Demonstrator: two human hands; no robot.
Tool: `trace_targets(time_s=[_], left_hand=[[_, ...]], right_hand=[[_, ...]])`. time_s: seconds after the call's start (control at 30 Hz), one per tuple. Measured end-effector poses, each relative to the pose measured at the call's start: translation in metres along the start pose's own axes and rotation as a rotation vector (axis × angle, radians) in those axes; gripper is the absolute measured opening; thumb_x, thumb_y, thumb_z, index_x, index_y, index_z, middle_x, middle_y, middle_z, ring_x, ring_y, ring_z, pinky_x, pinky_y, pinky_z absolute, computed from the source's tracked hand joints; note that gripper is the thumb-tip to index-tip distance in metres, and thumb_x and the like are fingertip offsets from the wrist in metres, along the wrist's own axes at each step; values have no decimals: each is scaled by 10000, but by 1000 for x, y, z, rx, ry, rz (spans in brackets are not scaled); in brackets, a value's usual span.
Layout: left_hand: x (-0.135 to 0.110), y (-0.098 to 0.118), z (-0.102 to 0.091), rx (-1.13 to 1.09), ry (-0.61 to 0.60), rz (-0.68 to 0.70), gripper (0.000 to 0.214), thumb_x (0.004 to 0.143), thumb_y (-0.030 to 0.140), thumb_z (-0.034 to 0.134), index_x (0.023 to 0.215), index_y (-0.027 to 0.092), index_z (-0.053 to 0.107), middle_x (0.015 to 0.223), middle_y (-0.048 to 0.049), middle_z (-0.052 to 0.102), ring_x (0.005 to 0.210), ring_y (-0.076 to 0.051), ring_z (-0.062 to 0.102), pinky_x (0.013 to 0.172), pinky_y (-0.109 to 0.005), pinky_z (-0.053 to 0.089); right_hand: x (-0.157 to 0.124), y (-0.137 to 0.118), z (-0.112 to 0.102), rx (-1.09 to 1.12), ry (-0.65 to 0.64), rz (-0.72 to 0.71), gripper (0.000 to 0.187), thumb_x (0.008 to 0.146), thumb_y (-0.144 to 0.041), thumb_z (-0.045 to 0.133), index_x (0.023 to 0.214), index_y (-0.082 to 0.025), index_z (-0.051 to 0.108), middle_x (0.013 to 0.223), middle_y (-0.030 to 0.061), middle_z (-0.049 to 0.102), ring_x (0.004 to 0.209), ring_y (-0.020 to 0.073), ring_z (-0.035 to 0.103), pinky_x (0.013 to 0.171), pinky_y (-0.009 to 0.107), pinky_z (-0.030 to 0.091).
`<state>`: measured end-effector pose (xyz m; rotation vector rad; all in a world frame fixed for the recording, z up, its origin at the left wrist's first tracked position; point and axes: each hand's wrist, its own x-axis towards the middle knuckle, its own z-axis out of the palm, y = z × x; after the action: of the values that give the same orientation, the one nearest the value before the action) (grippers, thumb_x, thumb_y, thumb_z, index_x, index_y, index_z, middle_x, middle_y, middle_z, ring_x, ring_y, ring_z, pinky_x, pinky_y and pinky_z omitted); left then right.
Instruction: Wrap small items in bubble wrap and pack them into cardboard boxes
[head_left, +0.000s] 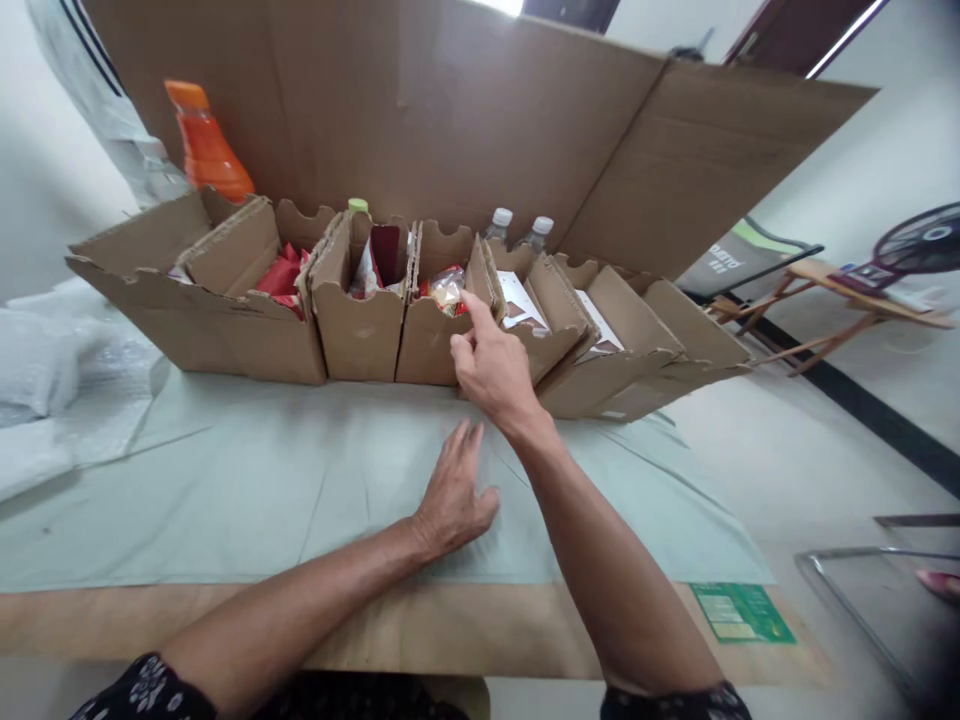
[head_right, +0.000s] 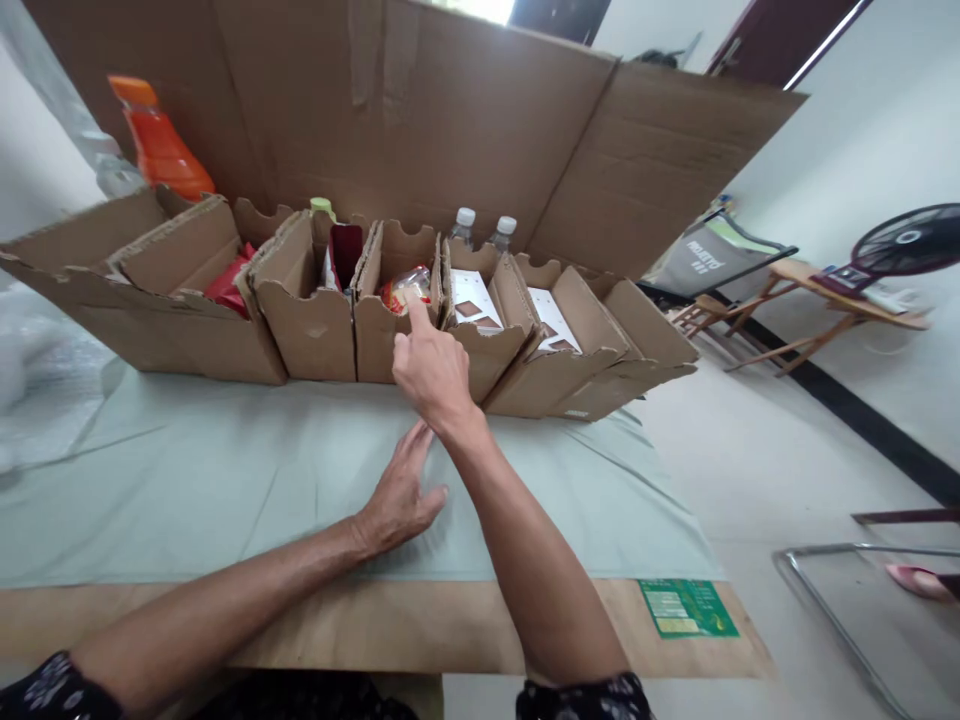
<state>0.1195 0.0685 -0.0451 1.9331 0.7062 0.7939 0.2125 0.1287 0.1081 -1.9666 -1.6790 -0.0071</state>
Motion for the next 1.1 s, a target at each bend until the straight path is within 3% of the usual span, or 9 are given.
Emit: trace_targets(time_s=[0.13,0.27,0.4,0.53,0.63,0.73,0.93,1.03,1.1], left_hand=[[-36,18,-22,-49,62,-51,815,818,210,649,1586,174,379,1727,-197,287,1623,-394,223,1297,-651,268],[-88,23,-56,-45,270,-100,669,904,219,614,1549,228,439,1697,-154,365,1586,-350,340,1265,-596,366],[-125,20,-69,-2,368,-150,578,949,237,579,1518,242,476,1657,-152,424,1555,-352,397,1210,-601,439],[-141,25,-65,38,295,-152,500,939,221,574,1439,243,583,1630,-153,471,1524,-362,448,1178,-608,476],[-153,26,-68,42,267,-119,430,933,220,578,1351,262,669,1576,-135,546,1485,-357,505,1186,-612,469],[-167,21,-78,37,270,-175,376,946,253,588,1301,290,709,1568,-117,559,1465,-357,529,1154,-594,508],[-172,13,-104,82,377,-232,325,968,335,584,1259,277,718,1530,-113,587,1438,-349,551,1180,-609,471],[-162,14,-117,89,417,-192,336,968,363,600,1278,274,693,1535,-110,576,1432,-345,546,1189,-602,459],[-152,16,-124,74,432,-184,397,963,369,613,1347,277,646,1557,-109,550,1395,-338,569,1180,-598,466]], right_hand=[[6,-12,5,-155,-42,88,282,929,-220,520,1108,-210,738,911,91,777,857,266,697,800,342,472],[-61,-6,-16,-15,86,-6,224,970,-267,487,853,-220,673,802,34,735,728,183,645,730,282,441],[-95,-12,-40,83,103,-64,214,974,-289,500,1032,-213,690,779,10,724,681,164,637,688,267,440],[-44,-23,-35,-21,-11,-31,593,955,-251,523,1541,-183,465,927,57,789,852,238,711,799,327,484],[1,-26,-18,-99,-65,35,453,947,-229,529,1386,-188,632,1038,114,795,965,280,716,824,347,486],[7,-24,-4,-102,-61,39,290,975,-241,487,1074,-206,758,1040,122,798,976,281,719,818,337,479],[-98,-11,-32,-17,-56,-93,274,988,-285,496,1002,-252,767,1001,48,816,897,227,742,806,320,509],[-176,12,-62,162,114,-234,233,984,-307,548,965,-309,781,906,18,810,729,210,717,732,351,557],[-225,37,-77,201,300,-60,189,955,-334,631,1068,-353,781,942,29,804,780,241,741,727,388,590]])
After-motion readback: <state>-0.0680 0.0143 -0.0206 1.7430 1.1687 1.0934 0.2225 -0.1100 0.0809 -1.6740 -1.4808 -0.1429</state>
